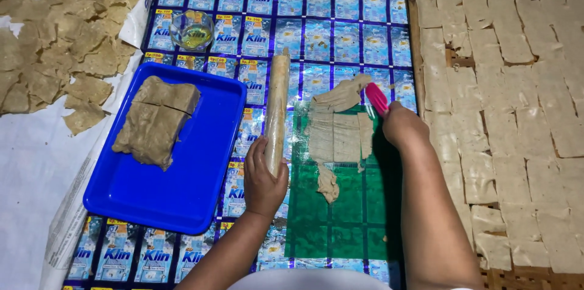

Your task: Rolling out thin sheets of dough using a rolling pin, cutting them into square shapes with a scraper, and placing them on a bamboo tray for drying.

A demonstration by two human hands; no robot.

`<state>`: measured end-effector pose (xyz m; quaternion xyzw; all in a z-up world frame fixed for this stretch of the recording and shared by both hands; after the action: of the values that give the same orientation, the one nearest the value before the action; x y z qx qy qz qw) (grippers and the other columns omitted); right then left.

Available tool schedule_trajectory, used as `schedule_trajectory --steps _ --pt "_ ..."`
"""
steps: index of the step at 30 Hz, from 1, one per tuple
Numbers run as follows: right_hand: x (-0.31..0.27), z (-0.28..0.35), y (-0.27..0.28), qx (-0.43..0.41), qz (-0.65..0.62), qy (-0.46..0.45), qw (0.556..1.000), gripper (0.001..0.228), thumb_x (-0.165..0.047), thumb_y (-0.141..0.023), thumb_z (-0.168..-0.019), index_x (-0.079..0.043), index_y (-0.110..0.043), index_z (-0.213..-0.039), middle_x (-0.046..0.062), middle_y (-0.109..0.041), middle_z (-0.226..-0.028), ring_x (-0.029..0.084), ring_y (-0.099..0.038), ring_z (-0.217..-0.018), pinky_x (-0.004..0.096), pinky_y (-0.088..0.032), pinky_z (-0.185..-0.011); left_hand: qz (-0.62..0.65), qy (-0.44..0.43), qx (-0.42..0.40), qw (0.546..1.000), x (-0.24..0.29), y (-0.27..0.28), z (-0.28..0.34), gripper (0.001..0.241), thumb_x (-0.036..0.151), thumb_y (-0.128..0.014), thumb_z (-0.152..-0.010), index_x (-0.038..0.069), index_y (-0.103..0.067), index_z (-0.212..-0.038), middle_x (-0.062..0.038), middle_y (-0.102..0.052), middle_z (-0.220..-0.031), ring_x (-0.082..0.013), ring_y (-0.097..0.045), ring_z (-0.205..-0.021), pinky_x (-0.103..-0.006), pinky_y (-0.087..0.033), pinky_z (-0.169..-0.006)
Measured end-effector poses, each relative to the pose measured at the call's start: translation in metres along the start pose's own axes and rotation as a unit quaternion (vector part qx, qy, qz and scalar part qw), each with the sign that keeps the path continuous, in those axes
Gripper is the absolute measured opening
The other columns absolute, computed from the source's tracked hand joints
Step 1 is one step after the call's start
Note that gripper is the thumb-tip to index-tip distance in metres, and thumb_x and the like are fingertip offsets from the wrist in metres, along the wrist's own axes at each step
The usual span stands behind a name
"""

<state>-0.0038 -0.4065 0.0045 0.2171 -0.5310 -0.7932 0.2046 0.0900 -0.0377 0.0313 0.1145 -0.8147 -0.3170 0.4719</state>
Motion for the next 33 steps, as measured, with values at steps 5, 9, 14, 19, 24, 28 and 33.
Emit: schedule_trajectory --steps 5,9,14,19,24,28,33 --pt "0.021 0.039 -0.009 0.011 -0.027 0.000 1.000 0.033 -0.037 -0.049 -0.107 -0.019 -0.062 -0.131 0.020 -0.072 -0.116 0.043 -0.067 -0.109 0.057 -0.052 -0.088 0.008 -0.001 0.001 1.000 0.001 0.000 0.000 0.062 0.015 -0.070 -0.090 -0.001 -0.044 -0.144 -0.023 -0.049 -0.147 -0.0397 -0.047 -0.139 -0.0480 -0.040 -0.116" --pt "0.066 0.056 -0.019 -0.004 -0.018 0.062 0.998 0.027 -0.036 -0.054 -0.106 -0.017 -0.069 -0.118 0.018 -0.075 -0.108 0.041 -0.069 -0.102 0.053 -0.053 -0.083 0.009 -0.008 0.003 1.000 0.002 0.000 0.001 0.062 0.016 -0.069 -0.091 -0.001 -0.044 -0.144 -0.023 -0.049 -0.147 -0.0402 -0.047 -0.139 -0.0478 -0.041 -0.115" --pt "0.080 0.072 -0.028 -0.074 -0.143 0.100 0.982 0.027 -0.032 -0.063 -0.095 -0.013 -0.074 -0.109 0.017 -0.077 -0.094 0.036 -0.073 -0.088 0.046 -0.054 -0.080 0.003 0.001 -0.006 1.000 0.003 -0.001 0.001 0.062 0.016 -0.070 -0.091 -0.001 -0.044 -0.144 -0.024 -0.048 -0.146 -0.0413 -0.047 -0.138 -0.0483 -0.041 -0.114" --pt "0.068 0.065 -0.039 0.047 -0.222 0.086 0.970 0.027 -0.027 -0.060 -0.098 -0.005 -0.070 -0.111 0.021 -0.075 -0.091 0.038 -0.072 -0.086 0.046 -0.053 -0.080 0.007 -0.011 -0.001 1.000 0.007 0.000 0.002 0.061 0.015 -0.070 -0.092 -0.001 -0.044 -0.144 -0.023 -0.049 -0.146 -0.0404 -0.047 -0.138 -0.0481 -0.041 -0.114" --pt "0.035 0.108 -0.039 0.015 -0.103 0.136 0.985 0.025 -0.029 -0.061 -0.098 -0.007 -0.067 -0.109 0.024 -0.072 -0.093 0.046 -0.068 -0.086 0.055 -0.052 -0.073 0.011 -0.016 0.010 1.000 0.007 0.003 0.002 0.061 0.014 -0.071 -0.091 -0.003 -0.045 -0.144 -0.024 -0.049 -0.146 -0.0413 -0.048 -0.138 -0.0479 -0.041 -0.115" --pt "0.022 0.139 -0.047 -0.131 -0.339 0.084 0.928 0.028 -0.026 -0.058 -0.098 0.000 -0.065 -0.100 0.026 -0.072 -0.084 0.050 -0.070 -0.079 0.057 -0.056 -0.070 0.005 -0.022 0.014 1.000 0.009 0.005 0.003 0.061 0.014 -0.071 -0.091 -0.003 -0.045 -0.143 -0.024 -0.050 -0.145 -0.0408 -0.048 -0.138 -0.0480 -0.040 -0.116" --pt "0.064 0.123 -0.072 0.134 -0.132 0.048 0.981 0.023 -0.024 -0.063 -0.101 -0.001 -0.065 -0.107 0.029 -0.070 -0.085 0.047 -0.067 -0.080 0.053 -0.051 -0.070 0.002 -0.026 0.014 1.000 0.010 0.004 0.002 0.061 0.014 -0.071 -0.090 -0.003 -0.045 -0.142 -0.024 -0.050 -0.145 -0.0407 -0.048 -0.137 -0.0475 -0.040 -0.115"
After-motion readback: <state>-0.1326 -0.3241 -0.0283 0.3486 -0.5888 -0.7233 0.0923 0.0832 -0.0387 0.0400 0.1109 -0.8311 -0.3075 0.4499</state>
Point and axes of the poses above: each hand's wrist, its own z-axis away from the middle knuckle, its own y-axis out of the back of the hand, x = y × z, the point moved 9 cm from there along -z, towards the middle knuckle
